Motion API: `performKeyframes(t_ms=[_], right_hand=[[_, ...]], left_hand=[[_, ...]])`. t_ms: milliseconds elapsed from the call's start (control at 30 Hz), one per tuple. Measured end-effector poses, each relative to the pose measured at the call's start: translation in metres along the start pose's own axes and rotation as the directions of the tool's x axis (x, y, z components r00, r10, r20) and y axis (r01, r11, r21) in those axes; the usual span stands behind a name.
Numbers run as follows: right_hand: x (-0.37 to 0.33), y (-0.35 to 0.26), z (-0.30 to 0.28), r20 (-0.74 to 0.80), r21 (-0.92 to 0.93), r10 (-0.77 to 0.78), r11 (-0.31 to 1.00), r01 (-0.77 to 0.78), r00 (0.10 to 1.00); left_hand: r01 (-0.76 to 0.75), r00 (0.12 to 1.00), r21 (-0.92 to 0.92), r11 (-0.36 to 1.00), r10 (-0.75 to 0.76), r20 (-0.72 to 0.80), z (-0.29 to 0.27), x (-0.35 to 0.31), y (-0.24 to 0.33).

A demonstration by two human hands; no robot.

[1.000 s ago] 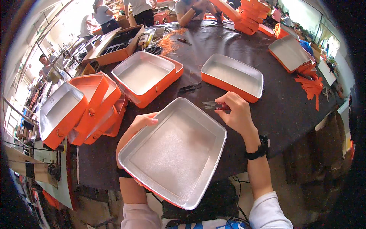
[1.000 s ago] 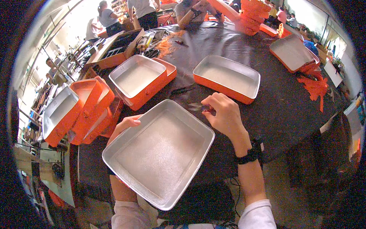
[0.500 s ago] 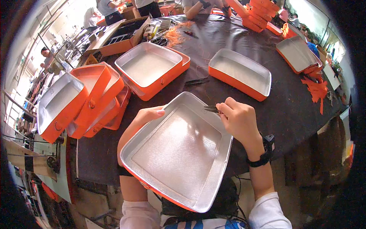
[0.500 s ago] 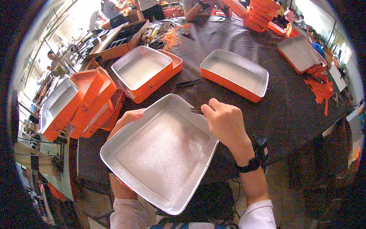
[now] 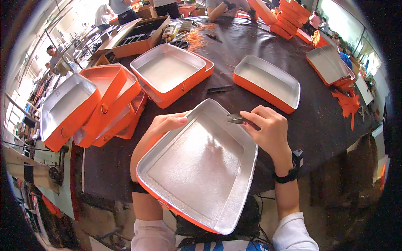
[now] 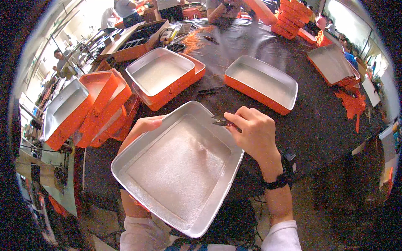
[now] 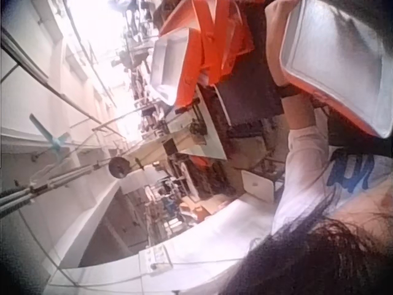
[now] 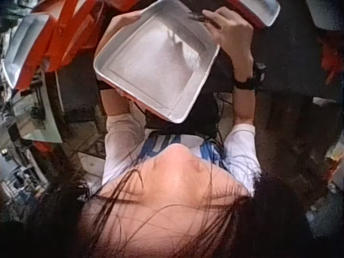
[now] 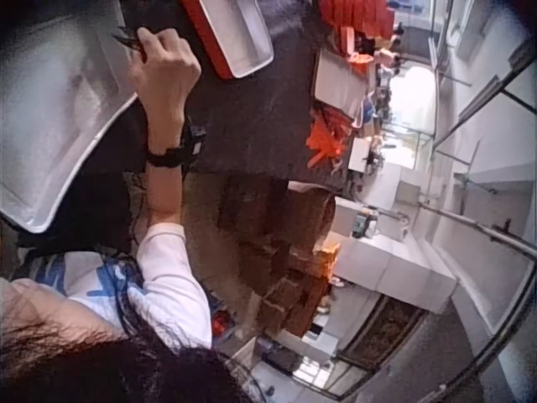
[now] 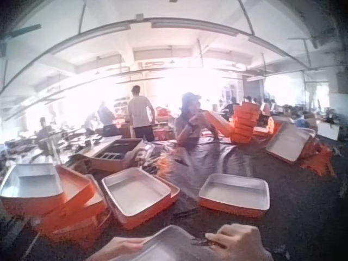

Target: Trim and inspect orange assembled containers or components using small snips/clippers.

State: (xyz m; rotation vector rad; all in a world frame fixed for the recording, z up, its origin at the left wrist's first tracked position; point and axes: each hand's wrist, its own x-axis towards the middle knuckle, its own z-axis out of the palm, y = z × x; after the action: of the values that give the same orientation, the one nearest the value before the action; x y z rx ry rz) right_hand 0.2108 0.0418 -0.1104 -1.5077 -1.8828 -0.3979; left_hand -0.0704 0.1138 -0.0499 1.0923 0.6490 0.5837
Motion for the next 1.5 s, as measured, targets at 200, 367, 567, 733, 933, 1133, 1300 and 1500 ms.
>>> performKeyframes(t_ms=[200,367,567,733,933,1133,1300,1500], right_hand=[[0.007,-0.008,-0.003,0.075,-0.079,-0.114,0.99,0.12,0.991],[0.002,-0.008,0.006,0.056,-0.026,-0.092,0.995,0.094,0.994],[0.003,-0.008,0.01,0.001,-0.042,-0.15,0.988,0.15,0.989],[0.0,-0.002,0.01,-0.028,-0.067,-0.132,0.989,0.13,0.991],[0.003,-0.006,0.01,-0.035,-0.027,-0.134,0.991,0.133,0.99],[0.004,-0.008,0.011,-0.037,-0.02,-0.142,0.99,0.141,0.989],[0.002,-0.006,0.011,-0.024,-0.043,-0.131,0.991,0.13,0.991],[0.003,-0.009,0.011,-0.014,-0.057,-0.125,0.991,0.124,0.992]], left_hand=[[-0.035,0.999,-0.057,0.998,0.035,-0.008,-0.001,-0.01,0.008],[-0.06,0.998,0.057,0.997,0.061,-0.015,-0.018,0.0,-0.006],[-0.047,0.999,-0.002,0.999,0.047,0.007,-0.016,-0.008,0.001],[-0.045,0.999,0.029,0.999,0.045,-0.005,-0.019,0.006,-0.011],[-0.067,0.998,-0.013,0.998,0.067,0.015,-0.017,-0.001,-0.007],[-0.076,0.996,0.068,0.995,0.079,-0.03,-0.015,-0.006,-0.004],[-0.078,0.996,0.102,0.992,0.081,-0.027,-0.016,0.0,-0.006],[-0.084,0.996,0.086,0.993,0.086,-0.026,-0.017,-0.001,-0.009]])
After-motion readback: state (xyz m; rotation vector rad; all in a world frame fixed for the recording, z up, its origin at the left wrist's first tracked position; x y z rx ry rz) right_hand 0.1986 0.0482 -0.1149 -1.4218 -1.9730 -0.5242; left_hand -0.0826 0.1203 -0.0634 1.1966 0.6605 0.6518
